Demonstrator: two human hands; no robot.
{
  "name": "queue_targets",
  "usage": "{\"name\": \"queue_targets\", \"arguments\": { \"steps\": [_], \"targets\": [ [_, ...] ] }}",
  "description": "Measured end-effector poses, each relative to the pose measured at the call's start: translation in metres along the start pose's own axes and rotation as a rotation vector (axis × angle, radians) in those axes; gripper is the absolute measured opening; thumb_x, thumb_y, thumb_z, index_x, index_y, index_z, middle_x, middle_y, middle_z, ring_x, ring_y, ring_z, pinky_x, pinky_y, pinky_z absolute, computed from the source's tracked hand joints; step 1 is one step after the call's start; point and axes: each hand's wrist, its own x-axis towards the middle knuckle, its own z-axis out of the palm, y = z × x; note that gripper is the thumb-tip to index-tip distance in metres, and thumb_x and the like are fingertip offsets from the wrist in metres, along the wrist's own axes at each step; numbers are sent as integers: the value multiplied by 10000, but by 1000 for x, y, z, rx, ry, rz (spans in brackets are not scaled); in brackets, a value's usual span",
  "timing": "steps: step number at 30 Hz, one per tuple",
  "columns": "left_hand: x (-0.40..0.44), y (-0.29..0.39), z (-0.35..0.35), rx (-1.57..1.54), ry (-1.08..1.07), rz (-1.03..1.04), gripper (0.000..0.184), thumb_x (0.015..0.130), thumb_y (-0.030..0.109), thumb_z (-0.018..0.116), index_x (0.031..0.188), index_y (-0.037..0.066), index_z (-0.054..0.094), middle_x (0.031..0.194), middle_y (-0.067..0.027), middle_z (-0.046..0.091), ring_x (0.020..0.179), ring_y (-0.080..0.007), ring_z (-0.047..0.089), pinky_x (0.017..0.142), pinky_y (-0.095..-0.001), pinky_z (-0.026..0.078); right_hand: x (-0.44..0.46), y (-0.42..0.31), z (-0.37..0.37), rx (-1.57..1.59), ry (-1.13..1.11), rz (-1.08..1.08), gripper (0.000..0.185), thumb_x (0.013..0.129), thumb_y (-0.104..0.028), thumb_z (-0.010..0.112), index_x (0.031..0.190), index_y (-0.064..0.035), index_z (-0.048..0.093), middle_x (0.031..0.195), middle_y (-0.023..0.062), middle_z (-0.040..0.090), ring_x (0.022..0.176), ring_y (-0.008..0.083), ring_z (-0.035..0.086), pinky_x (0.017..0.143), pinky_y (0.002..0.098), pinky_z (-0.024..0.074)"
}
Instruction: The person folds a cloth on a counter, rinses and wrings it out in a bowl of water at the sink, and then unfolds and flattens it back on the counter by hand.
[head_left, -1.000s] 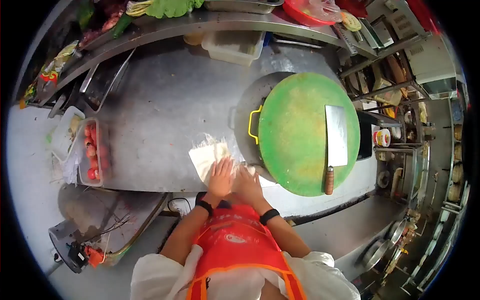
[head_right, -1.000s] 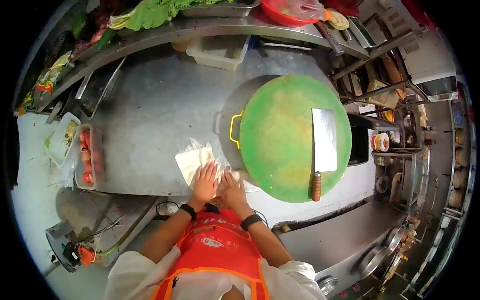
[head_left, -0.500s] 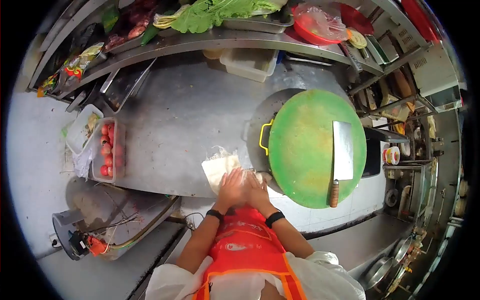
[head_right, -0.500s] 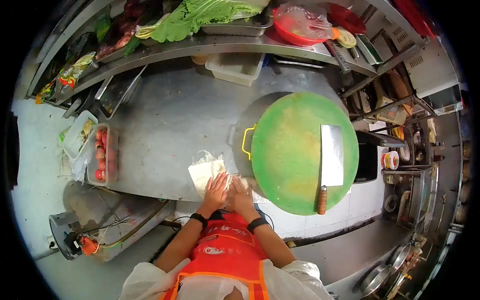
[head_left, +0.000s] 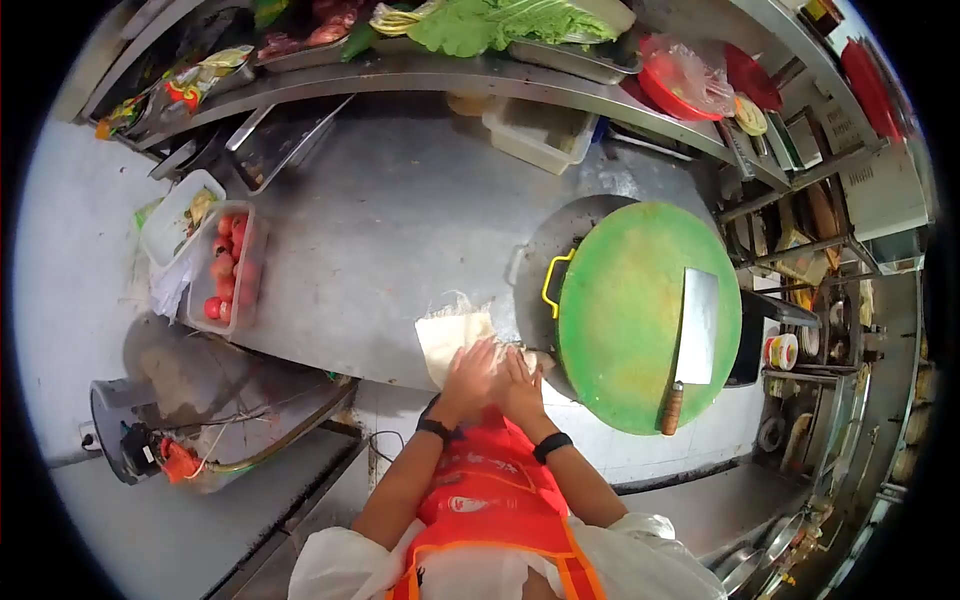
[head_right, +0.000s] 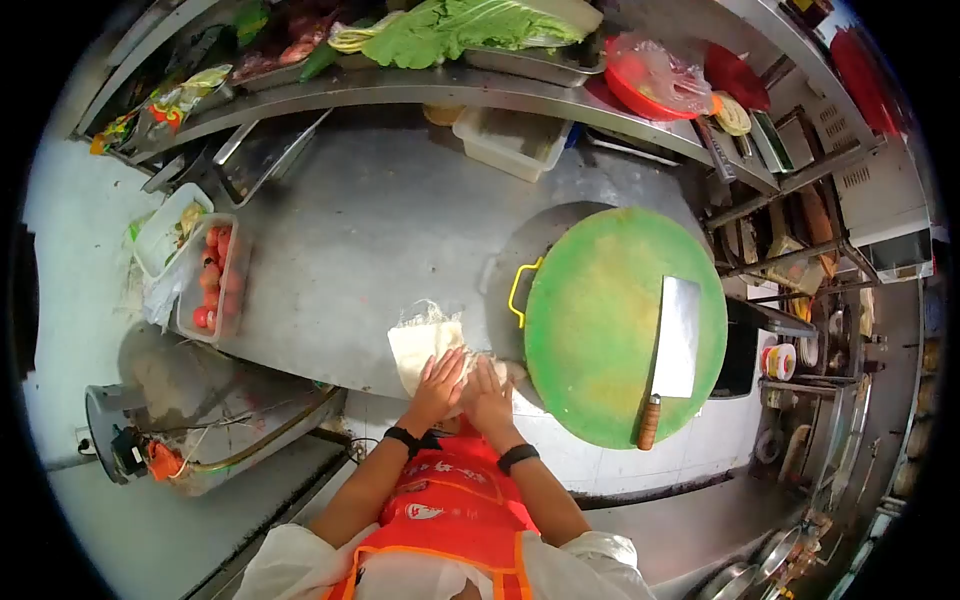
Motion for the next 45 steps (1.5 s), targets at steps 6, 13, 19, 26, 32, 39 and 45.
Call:
{"name": "queue_targets", "arguments": {
  "steps": [6, 13, 19, 26, 32, 39, 45],
  "targets": [
    [-7, -4, 4, 42, 14, 4, 495, 788, 148, 478, 1255, 18, 380, 1337, -94, 349, 1249, -214, 310, 1030, -421, 199, 1, -8, -2, 48, 59, 15, 415, 782, -266, 512, 1146, -78, 445, 1399, 112, 213, 1305, 220, 186, 975, 607, 152],
    [-11, -4, 6, 101, 75, 30, 524, 727, 186, 488, 1208, -13, 432, 1299, -123, 393, 1245, -228, 315, 1018, -435, 201, 1, -13, 1, 24, 131, -16, 330, 788, -228, 515, 1069, -59, 483, 1359, 138, 289, 1288, 250, 230, 939, 633, 195],
    [-12, -4, 3, 76, 26, -26, 492, 775, 132, 462, 1243, -2, 385, 1331, -95, 353, 1251, -207, 304, 1033, -407, 204, 1, -17, -4, 68, 137, -36, 328, 776, -216, 518, 1059, -53, 490, 1364, 137, 276, 1272, 258, 264, 935, 641, 189],
    [-14, 2, 3, 18, -12, -50, 487, 792, 137, 458, 1261, 34, 381, 1346, -106, 328, 1263, -245, 275, 1026, -464, 187, -17, -17, 0, 70, 123, 162, 329, 768, -253, 537, 1077, -139, 544, 1388, 110, 242, 1275, 252, 256, 966, 644, 95],
    [-2, 20, 14, 1, -162, 177, 574, 780, 181, 519, 1319, 152, 323, 1364, -98, 291, 1274, -253, 244, 1021, -501, 171, -43, 7, 2, 128, 180, 250, 333, 712, -237, 604, 1029, -136, 598, 1384, 107, 264, 1257, 267, 282, 998, 581, 133],
    [-8, -32, 14, 218, -160, 38, 541, 812, 297, 496, 1288, 77, 363, 1371, -78, 293, 1292, -205, 216, 1019, -449, 219, 13, 1, 16, 183, 179, 218, 584, 705, -138, 577, 1266, -168, 414, 1406, 180, 164, 1277, 358, 208, 947, 600, 220],
    [-29, -147, -74, 50, 153, -315, 688, 775, 301, 542, 1329, 12, 253, 1392, -132, 234, 1301, -276, 187, 1036, -480, 134, 127, -105, 25, 130, 155, -123, 611, 727, -211, 583, 1299, -195, 369, 1414, 173, 149, 1293, 346, 187, 942, 606, 206]
  ]
}}
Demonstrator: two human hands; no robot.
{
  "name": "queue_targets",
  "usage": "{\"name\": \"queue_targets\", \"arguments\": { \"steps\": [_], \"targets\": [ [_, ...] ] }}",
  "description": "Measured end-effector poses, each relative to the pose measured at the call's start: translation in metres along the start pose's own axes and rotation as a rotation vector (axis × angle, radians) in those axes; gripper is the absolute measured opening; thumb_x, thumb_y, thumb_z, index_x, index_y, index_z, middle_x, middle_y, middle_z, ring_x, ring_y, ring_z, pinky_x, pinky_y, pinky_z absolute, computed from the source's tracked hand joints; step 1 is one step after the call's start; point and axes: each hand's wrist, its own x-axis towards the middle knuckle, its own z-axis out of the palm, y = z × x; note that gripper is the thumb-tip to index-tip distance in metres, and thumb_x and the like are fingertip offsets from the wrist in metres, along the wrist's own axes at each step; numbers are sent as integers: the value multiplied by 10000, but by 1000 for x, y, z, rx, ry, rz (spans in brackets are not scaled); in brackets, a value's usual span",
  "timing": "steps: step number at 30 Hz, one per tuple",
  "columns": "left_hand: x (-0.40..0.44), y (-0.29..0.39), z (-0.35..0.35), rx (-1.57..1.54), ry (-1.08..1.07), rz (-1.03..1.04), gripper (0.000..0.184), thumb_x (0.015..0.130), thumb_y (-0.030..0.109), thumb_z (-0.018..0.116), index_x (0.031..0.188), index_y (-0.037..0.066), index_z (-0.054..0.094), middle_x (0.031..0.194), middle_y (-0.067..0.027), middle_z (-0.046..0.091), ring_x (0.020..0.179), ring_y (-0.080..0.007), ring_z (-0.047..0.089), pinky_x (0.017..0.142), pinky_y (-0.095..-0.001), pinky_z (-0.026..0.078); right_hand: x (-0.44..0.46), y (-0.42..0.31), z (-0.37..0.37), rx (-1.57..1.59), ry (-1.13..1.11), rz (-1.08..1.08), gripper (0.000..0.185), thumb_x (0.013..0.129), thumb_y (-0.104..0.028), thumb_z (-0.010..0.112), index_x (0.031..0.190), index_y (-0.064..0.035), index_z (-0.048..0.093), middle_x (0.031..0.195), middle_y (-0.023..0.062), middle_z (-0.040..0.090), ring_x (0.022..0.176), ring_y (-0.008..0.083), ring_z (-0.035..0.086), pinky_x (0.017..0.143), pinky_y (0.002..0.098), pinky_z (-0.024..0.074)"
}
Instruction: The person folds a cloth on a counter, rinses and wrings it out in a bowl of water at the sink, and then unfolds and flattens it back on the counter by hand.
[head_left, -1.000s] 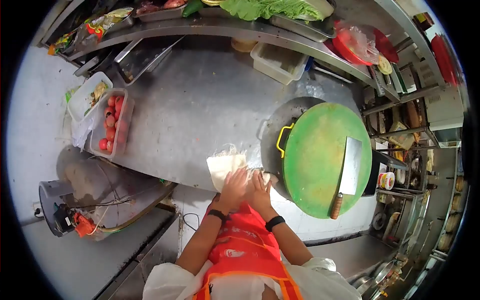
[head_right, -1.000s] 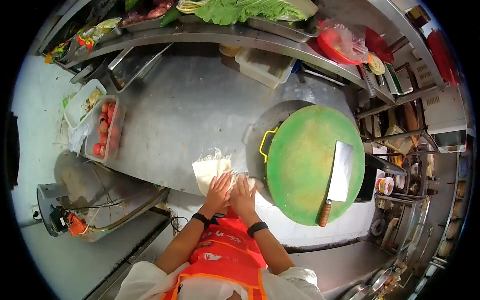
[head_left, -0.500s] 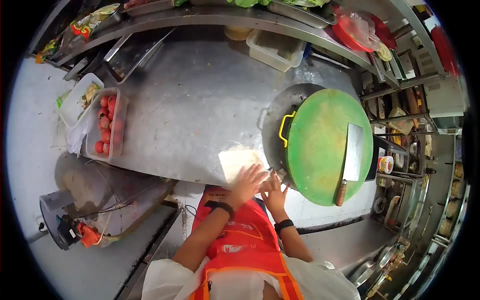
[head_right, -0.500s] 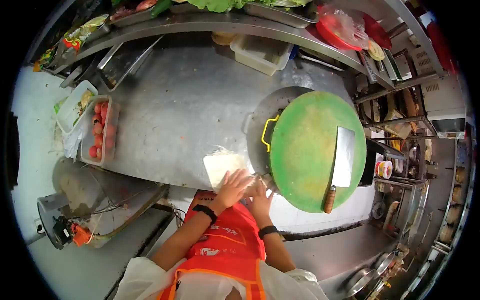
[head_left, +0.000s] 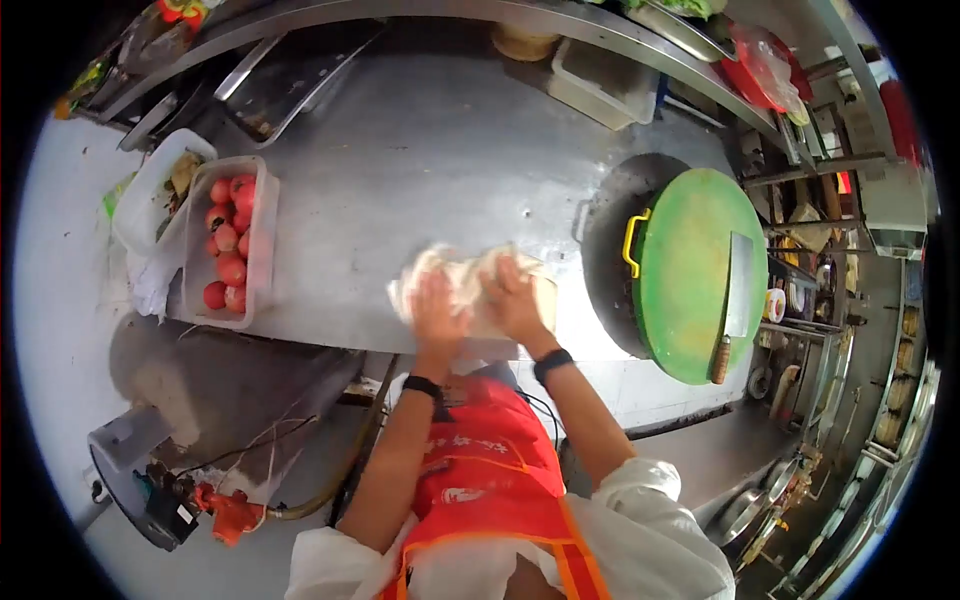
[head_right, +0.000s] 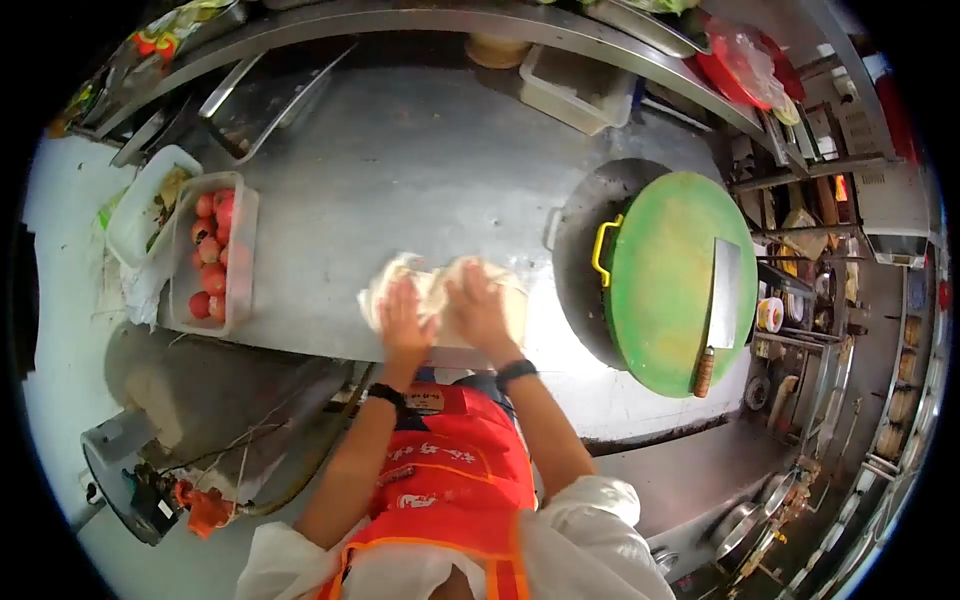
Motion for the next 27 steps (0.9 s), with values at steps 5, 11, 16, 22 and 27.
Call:
{"name": "queue_targets", "arguments": {
  "steps": [5, 11, 16, 22, 27],
  "targets": [
    [-13, -96, -34, 358, 154, -418, 685, 813, 299, 477, 1349, 6, 167, 1420, -138, 146, 1302, -349, 132, 1025, -525, 115, 73, -110, 53, 83, -91, -253, 496, 776, -284, 517, 1243, -136, 435, 1407, 155, 185, 1290, 301, 212, 984, 547, 196],
    [-2, -85, -23, 342, 173, -570, 622, 854, 291, 400, 1357, 22, 151, 1426, -149, 97, 1303, -377, 80, 996, -580, 114, 77, -138, 45, 114, -202, -84, 440, 809, -291, 497, 1217, -128, 472, 1398, 101, 230, 1281, 240, 239, 1005, 461, 241],
    [3, -35, -11, 268, 141, -341, 634, 824, 296, 438, 1352, 34, 203, 1429, -139, 107, 1307, -359, 84, 1008, -568, 80, 35, -63, 10, 359, 9, 89, 444, 713, -61, 561, 1155, -90, 526, 1340, 166, 317, 1204, 273, 367, 964, 322, 343],
    [-11, 52, 18, 231, -89, -91, 600, 777, 303, 490, 1310, 86, 321, 1372, -158, 246, 1261, -329, 228, 992, -545, 156, -51, 3, -31, 46, 153, 187, 357, 719, -57, 549, 1075, -71, 574, 1282, 208, 370, 1165, 326, 397, 927, 343, 367],
    [16, 74, -13, 22, -333, -281, 402, 745, 276, 543, 1083, 61, 513, 1044, -156, 535, 976, -294, 510, 819, -432, 397, -77, -13, -51, 265, 263, 466, 150, 722, -34, 497, 829, -27, 601, 916, 173, 567, 834, 309, 555, 672, 373, 442]
  ]
}}
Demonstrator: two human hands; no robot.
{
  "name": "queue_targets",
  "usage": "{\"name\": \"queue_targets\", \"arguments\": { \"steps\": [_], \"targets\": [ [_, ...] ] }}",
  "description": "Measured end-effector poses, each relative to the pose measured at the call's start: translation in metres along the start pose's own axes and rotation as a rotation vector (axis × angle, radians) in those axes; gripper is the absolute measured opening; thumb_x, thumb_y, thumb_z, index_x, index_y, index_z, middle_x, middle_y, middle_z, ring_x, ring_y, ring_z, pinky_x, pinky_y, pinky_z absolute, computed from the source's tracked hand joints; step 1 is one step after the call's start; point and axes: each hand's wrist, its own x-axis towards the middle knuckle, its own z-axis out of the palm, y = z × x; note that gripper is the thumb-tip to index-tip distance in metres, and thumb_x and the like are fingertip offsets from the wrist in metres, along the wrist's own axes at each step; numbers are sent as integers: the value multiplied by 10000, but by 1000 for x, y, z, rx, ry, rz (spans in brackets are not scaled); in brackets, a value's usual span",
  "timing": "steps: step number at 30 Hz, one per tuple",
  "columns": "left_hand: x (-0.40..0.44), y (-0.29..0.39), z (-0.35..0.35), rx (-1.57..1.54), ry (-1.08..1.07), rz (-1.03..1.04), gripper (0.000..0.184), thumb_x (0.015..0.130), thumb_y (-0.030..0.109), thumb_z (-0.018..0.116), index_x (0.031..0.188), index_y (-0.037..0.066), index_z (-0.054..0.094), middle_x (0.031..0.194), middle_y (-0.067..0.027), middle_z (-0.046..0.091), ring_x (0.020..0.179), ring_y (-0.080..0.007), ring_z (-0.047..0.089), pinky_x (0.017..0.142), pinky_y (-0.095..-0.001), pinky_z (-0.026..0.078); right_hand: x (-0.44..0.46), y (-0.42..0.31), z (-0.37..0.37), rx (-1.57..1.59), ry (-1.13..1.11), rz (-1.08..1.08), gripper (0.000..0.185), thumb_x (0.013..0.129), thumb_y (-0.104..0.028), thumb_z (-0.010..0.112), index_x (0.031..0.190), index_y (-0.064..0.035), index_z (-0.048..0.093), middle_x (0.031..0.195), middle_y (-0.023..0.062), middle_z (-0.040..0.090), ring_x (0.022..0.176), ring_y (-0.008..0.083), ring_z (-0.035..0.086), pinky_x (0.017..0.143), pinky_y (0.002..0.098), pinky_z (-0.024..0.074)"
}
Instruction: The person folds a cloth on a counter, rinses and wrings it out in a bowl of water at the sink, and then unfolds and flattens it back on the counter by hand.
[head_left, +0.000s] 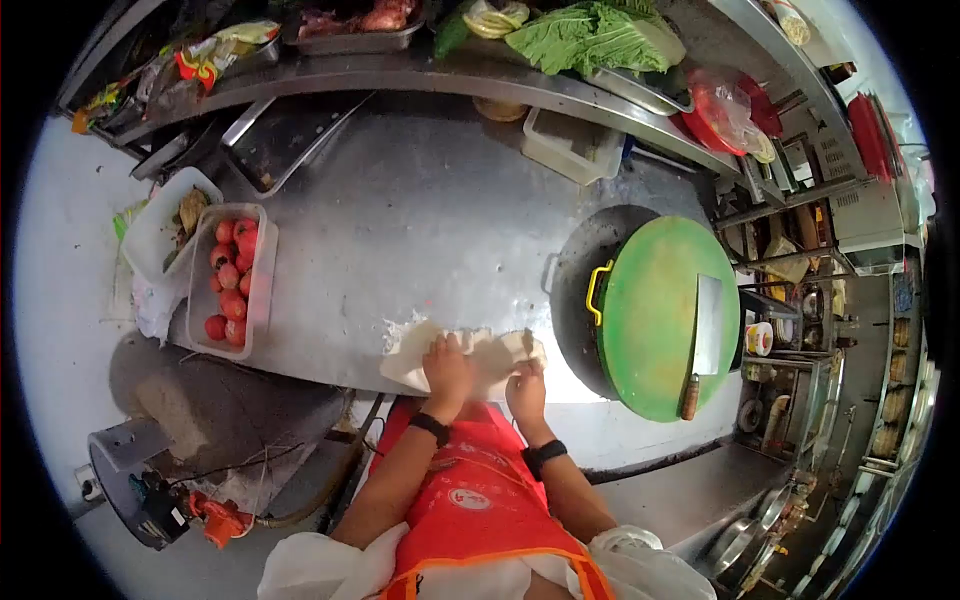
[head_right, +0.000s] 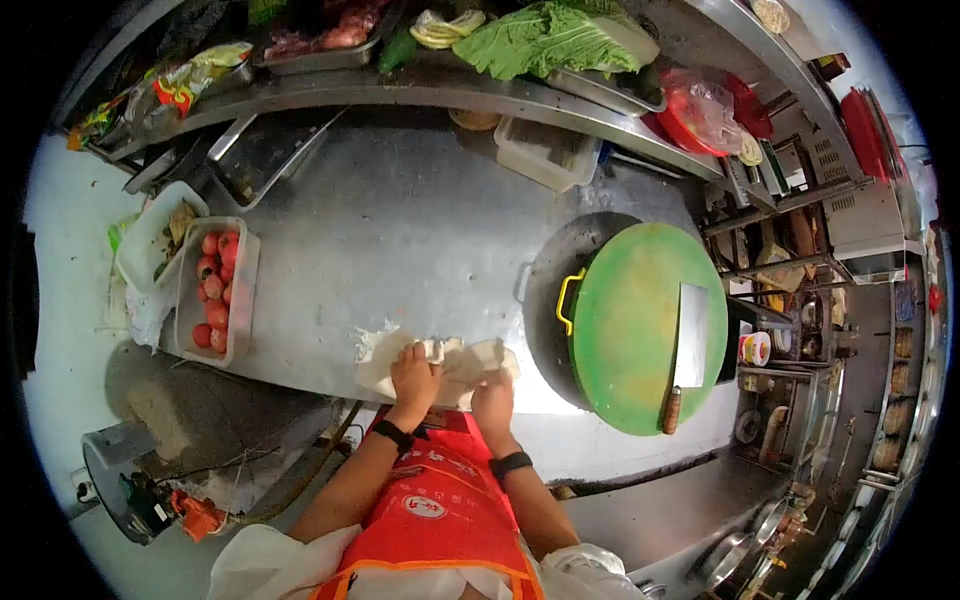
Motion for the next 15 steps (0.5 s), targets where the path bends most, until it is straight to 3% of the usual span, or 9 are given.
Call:
{"name": "queue_targets", "arguments": {
  "steps": [1, 2, 3, 5, 7, 10, 13, 14, 15],
  "targets": [
    [9, -1, -7, -48, -127, -145, 332, 750, 281, 544, 972, 36, 571, 911, -154, 607, 856, -284, 587, 753, -397, 454, 1, 11, 15, 189, -41, 47, 130, 716, -24, 480, 769, -20, 599, 777, 154, 594, 718, 282, 582, 571, 373, 450],
    [21, -35, 34, -46, 16, -29, 246, 746, 275, 543, 758, 34, 591, 638, -109, 602, 529, -248, 570, 509, -359, 454, 3, 23, 34, 699, -241, 444, 177, 738, -9, 404, 682, -1, 571, 555, 129, 518, 454, 230, 509, 387, 333, 366],
    [26, -52, 43, -35, 20, -35, 246, 746, 275, 543, 758, 34, 591, 638, -109, 602, 529, -248, 570, 509, -359, 454, 9, 12, 36, 1033, -336, 733, 186, 738, -18, 368, 635, -22, 524, 506, 73, 446, 375, 163, 414, 322, 289, 265],
    [38, -75, 42, -865, -450, -343, 221, 759, 129, 427, 575, 28, 494, 486, -65, 431, 392, -175, 392, 359, -287, 286, 27, 20, 59, 1172, -413, 1054, 158, 740, -51, 392, 603, -62, 470, 480, 40, 392, 354, 144, 361, 320, 268, 227],
    [41, -82, 46, -970, -482, -535, 191, 731, 97, 387, 556, 50, 448, 459, -31, 381, 357, -128, 335, 328, -265, 224, 46, 24, 74, 1139, -468, 1088, 160, 749, -76, 396, 591, -92, 421, 490, 19, 372, 362, 133, 333, 325, 264, 218],
    [36, -103, 72, -1392, -305, -290, 184, 717, 91, 416, 539, 52, 441, 438, -38, 366, 349, -138, 341, 332, -277, 232, 62, 14, 76, 1087, -487, 1113, 183, 753, -117, 401, 575, -126, 360, 497, 5, 357, 364, 128, 305, 330, 263, 219],
    [61, -112, 105, -823, -253, -183, 198, 717, 115, 452, 533, 45, 463, 449, -56, 401, 354, -157, 375, 333, -290, 250, 73, 11, 87, 1081, -444, 1097, 149, 744, -110, 439, 597, -95, 416, 495, 30, 383, 353, 149, 341, 316, 281, 237],
    [54, -101, 81, -863, -136, 145, 203, 710, 126, 478, 527, 39, 477, 454, -72, 421, 359, -172, 394, 340, -295, 262, 76, 12, 90, 1102, -441, 1064, 125, 738, -100, 471, 617, -66, 466, 493, 53, 408, 345, 169, 377, 302, 300, 253],
    [52, -86, 57, -869, -127, 139, 203, 710, 126, 478, 527, 39, 477, 454, -72, 421, 359, -172, 394, 340, -295, 262, 81, 14, 91, 1093, -449, 1062, 125, 738, -100, 471, 617, -66, 466, 493, 53, 408, 345, 169, 377, 302, 300, 253]
  ]
}}
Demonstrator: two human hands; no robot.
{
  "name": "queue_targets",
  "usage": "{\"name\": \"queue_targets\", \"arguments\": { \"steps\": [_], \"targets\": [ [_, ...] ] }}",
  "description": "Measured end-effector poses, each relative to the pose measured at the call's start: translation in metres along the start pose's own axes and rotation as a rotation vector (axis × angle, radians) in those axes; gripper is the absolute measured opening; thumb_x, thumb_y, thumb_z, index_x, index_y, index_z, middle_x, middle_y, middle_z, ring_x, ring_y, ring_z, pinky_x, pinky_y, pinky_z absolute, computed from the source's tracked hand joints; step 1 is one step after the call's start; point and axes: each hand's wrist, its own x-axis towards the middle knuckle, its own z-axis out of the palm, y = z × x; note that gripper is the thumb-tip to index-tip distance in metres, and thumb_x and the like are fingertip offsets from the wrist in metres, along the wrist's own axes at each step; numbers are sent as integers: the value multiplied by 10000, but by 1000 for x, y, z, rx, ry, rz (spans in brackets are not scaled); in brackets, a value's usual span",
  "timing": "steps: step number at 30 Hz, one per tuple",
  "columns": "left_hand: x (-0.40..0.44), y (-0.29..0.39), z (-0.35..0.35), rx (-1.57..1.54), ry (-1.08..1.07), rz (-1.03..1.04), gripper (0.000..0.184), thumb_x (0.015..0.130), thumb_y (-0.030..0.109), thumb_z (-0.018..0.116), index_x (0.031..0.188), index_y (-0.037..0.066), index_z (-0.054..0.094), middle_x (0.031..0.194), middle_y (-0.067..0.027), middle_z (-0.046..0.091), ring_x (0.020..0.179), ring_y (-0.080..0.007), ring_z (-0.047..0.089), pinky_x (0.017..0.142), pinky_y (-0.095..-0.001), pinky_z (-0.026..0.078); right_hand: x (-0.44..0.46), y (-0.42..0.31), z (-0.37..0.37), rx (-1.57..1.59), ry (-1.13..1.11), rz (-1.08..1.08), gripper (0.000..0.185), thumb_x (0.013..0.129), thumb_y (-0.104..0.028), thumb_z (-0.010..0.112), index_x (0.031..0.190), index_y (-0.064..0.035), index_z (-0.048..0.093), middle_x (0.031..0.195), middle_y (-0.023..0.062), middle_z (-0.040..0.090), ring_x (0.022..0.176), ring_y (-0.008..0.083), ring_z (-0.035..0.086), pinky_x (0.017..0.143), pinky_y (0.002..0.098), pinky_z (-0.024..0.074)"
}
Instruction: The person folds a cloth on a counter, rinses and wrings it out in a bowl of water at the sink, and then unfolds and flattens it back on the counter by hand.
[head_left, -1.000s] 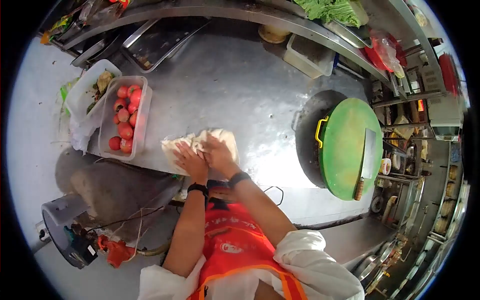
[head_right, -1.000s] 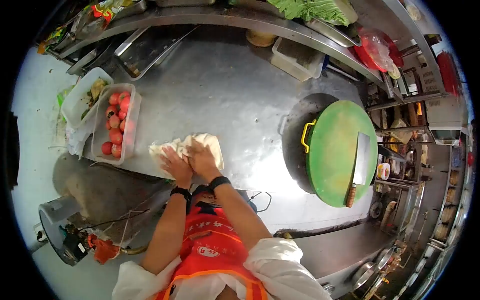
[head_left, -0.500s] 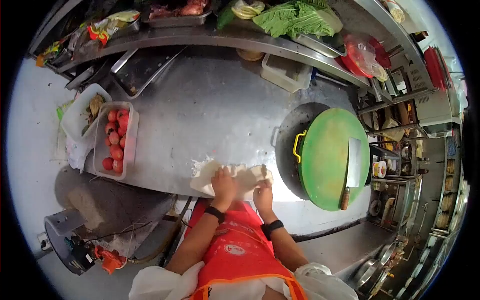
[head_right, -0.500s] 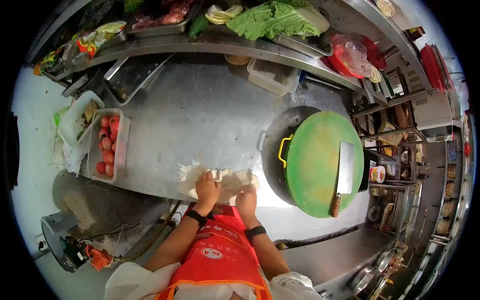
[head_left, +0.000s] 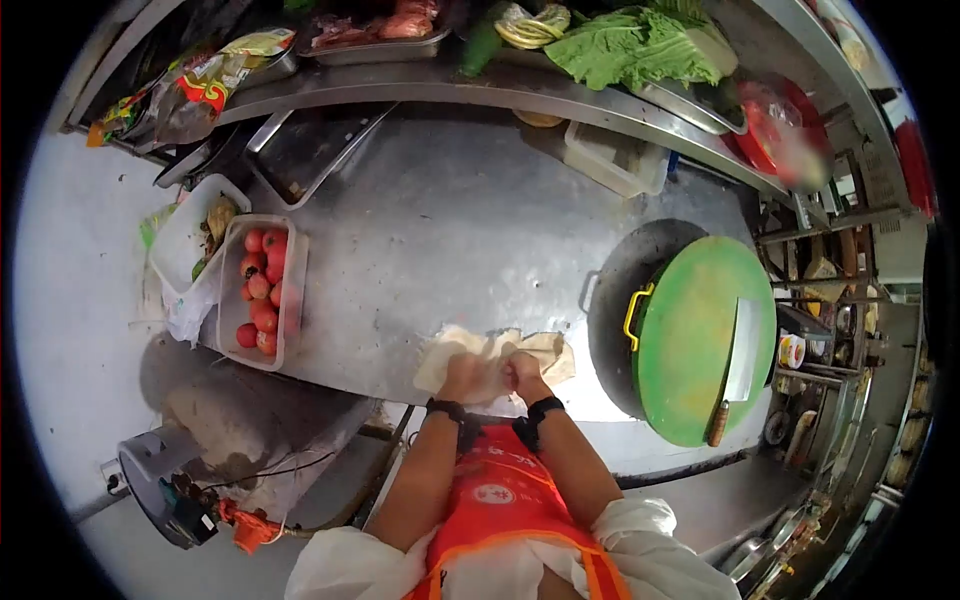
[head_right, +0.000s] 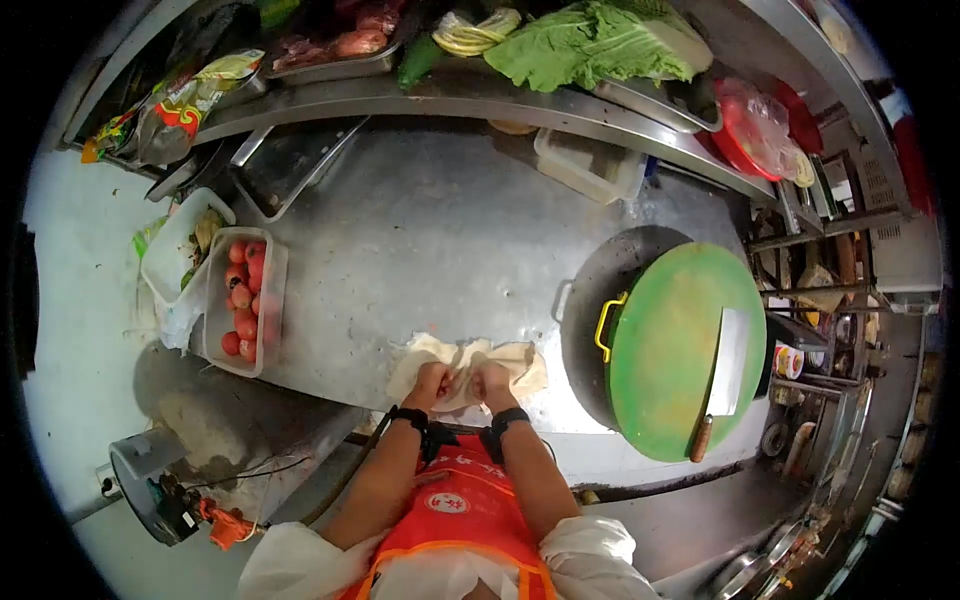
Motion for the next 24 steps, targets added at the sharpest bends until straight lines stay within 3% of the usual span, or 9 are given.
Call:
{"name": "queue_targets", "arguments": {
  "steps": [6, 8, 9, 11, 12, 15, 18, 20, 24],
  "targets": [
    [34, 22, 13, 597, 67, 178, 277, 738, 263, 567, 588, 30, 590, 576, -168, 560, 521, -299, 554, 495, -380, 418, 29, -28, 21, -37, -55, 44, 140, 734, -109, 491, 604, -57, 480, 498, 44, 417, 358, 166, 386, 322, 299, 290],
    [57, -19, 24, -529, -40, -346, 350, 778, 311, 524, 569, 36, 584, 549, -170, 540, 501, -310, 540, 478, -393, 410, 66, -28, 15, -114, -51, 27, 129, 723, -90, 428, 609, -62, 482, 482, 41, 402, 343, 139, 343, 307, 275, 239],
    [65, -24, 24, -532, -37, -342, 350, 778, 311, 524, 569, 36, 584, 549, -170, 540, 501, -310, 540, 478, -393, 410, 78, -25, 21, -119, -52, 25, 129, 723, -90, 428, 609, -62, 482, 482, 41, 402, 343, 139, 343, 307, 275, 239],
    [78, -30, 20, 813, 57, 347, 416, 807, 335, 494, 532, 33, 569, 513, -159, 518, 477, -309, 527, 462, -402, 404, 98, -19, 41, 25, 29, -259, 165, 723, -120, 514, 577, -50, 487, 489, 54, 436, 364, 171, 396, 337, 298, 313],
    [81, -14, 16, 813, 63, 342, 416, 807, 335, 494, 532, 33, 569, 513, -159, 518, 477, -309, 527, 462, -402, 404, 85, -35, 50, 20, 25, -255, 165, 723, -120, 514, 577, -50, 487, 489, 54, 436, 364, 171, 396, 337, 298, 313],
    [80, 50, 2, 461, -13, 60, 444, 807, 327, 496, 481, 31, 546, 474, -134, 498, 454, -298, 517, 446, -397, 403, 87, -52, 51, -401, -16, -441, 177, 695, -50, 420, 540, -30, 503, 490, 89, 464, 324, 188, 388, 282, 313, 269],
    [95, 58, 6, 285, 153, 59, 413, 815, 305, 492, 507, 36, 552, 488, -126, 502, 475, -291, 524, 444, -395, 398, 43, -86, 72, -82, -13, -221, 105, 655, -11, 479, 562, -14, 526, 489, 84, 483, 378, 173, 442, 358, 304, 347],
    [112, 55, 16, -1279, 158, -442, 379, 799, 335, 504, 572, 37, 554, 509, -142, 489, 518, -310, 529, 457, -405, 387, 46, -90, 78, -8, -46, -290, 114, 659, -18, 480, 551, -8, 513, 494, 89, 480, 391, 177, 448, 358, 309, 344],
    [121, 68, -7, -158, 145, 115, 255, 795, 228, 513, 635, 34, 551, 557, -93, 513, 517, -243, 539, 454, -350, 415, 45, -112, 94, -93, 48, -318, 155, 673, -22, 431, 555, -10, 530, 500, 99, 488, 393, 185, 444, 356, 318, 346]
  ]
}}
